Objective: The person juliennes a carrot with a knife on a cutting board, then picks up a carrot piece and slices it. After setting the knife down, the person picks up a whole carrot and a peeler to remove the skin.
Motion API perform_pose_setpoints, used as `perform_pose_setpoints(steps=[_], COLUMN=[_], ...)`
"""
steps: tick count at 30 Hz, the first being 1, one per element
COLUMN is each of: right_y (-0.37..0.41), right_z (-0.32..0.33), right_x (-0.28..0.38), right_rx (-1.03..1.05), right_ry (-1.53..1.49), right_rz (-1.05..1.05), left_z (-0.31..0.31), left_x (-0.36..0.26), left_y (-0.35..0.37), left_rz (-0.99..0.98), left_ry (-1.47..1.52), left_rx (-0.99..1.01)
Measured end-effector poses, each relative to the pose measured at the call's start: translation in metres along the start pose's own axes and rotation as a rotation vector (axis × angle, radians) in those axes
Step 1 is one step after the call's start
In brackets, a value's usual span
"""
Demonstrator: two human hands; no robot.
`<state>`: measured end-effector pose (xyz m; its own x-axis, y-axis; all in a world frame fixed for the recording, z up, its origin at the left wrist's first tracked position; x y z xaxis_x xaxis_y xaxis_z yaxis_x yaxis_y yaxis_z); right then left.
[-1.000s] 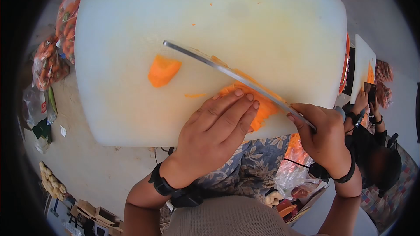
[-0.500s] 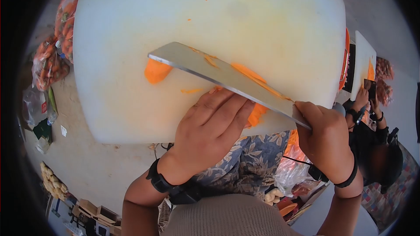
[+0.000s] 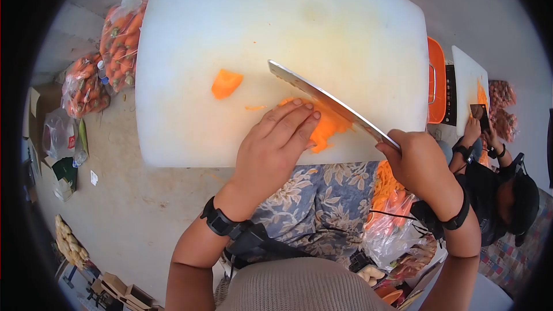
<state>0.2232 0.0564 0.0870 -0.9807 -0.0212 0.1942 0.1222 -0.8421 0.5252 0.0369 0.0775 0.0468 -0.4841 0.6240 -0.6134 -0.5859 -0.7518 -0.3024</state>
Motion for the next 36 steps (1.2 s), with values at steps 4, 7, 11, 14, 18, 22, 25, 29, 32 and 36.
perform_pose_setpoints(steps=[4, 7, 11, 14, 18, 22, 25, 29, 32, 36], right_y=[0.009, 0.003, -0.025, -0.036, -0.033, -0.011, 0.007, 0.023, 0.029, 0.028], right_z=[-0.01, -0.016, -0.009, 0.001, -0.002, -0.008, -0.016, -0.006, 0.01, 0.031], right_x=[-0.008, -0.003, 0.021, 0.018, 0.018, 0.005, -0.013, -0.021, -0.015, 0.005], right_rx=[-0.004, -0.002, -0.07, -0.074, -0.035, -0.056, -0.04, -0.12, -0.176, -0.289], right_ry=[0.02, 0.022, 0.028, -0.033, 0.012, 0.013, 0.004, -0.047, -0.07, -0.132], right_rz=[-0.007, 0.003, 0.045, 0.068, 0.058, 0.046, 0.018, 0.028, 0.012, 0.028], left_z=[0.0, 0.0, 0.001, 0.0, 0.0, 0.003, 0.001, 0.002, 0.0, 0.001], left_x=[0.0, -0.003, -0.004, -0.002, -0.001, -0.002, -0.001, -0.001, 0.0, -0.002], left_y=[-0.001, -0.003, -0.003, -0.003, -0.001, -0.001, 0.0, 0.001, 0.001, 0.001], left_rz=[-0.001, -0.014, -0.007, 0.009, 0.002, -0.001, 0.002, -0.012, -0.009, -0.024], left_ry=[-0.004, -0.047, -0.054, 0.008, 0.005, 0.022, 0.026, 0.026, 0.022, -0.003], left_rx=[-0.005, 0.01, 0.039, 0.012, 0.023, 0.005, -0.002, -0.018, -0.012, -0.017])
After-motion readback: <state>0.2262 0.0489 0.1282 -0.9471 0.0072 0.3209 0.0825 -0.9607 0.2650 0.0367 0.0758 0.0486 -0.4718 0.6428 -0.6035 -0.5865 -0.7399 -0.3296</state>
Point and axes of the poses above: each hand's wrist, its own y-axis away from the middle knuckle, its own z-axis out of the back of the hand, x = y × z, the point moved 8 cm from there along -y, towards the middle knuckle, and after that the axes turned 7 degrees about x, right-handed, at the moved point
